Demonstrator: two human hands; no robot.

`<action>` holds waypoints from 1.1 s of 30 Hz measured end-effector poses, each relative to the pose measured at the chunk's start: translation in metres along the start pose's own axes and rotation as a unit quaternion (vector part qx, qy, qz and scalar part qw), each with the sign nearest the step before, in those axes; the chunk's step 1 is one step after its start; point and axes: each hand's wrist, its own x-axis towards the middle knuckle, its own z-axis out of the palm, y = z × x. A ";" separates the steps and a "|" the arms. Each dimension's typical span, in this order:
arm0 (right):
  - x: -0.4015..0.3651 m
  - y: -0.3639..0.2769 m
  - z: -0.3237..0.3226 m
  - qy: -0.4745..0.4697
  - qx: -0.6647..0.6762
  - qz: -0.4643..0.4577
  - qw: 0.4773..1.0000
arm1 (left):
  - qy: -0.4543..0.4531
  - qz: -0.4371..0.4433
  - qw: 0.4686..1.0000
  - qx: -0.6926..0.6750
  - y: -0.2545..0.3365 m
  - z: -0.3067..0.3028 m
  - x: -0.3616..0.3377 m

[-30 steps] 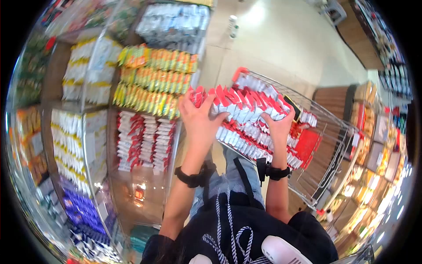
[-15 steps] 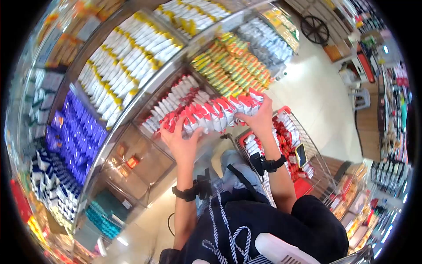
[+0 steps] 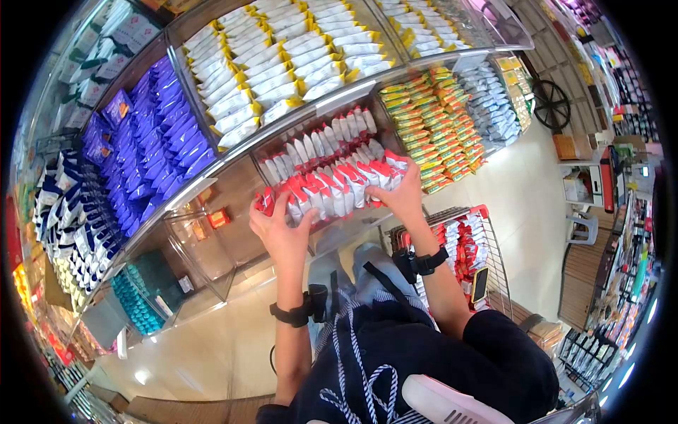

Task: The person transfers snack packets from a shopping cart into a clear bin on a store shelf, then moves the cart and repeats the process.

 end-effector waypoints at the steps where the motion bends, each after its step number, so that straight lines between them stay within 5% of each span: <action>1: 0.000 0.001 0.006 -0.002 -0.002 0.002 1.000 | 0.000 -0.001 1.000 0.009 -0.001 -0.002 0.001; 33: 0.055 0.095 0.098 -0.220 0.126 0.021 0.967 | -0.001 -0.139 0.971 0.193 0.016 0.057 0.004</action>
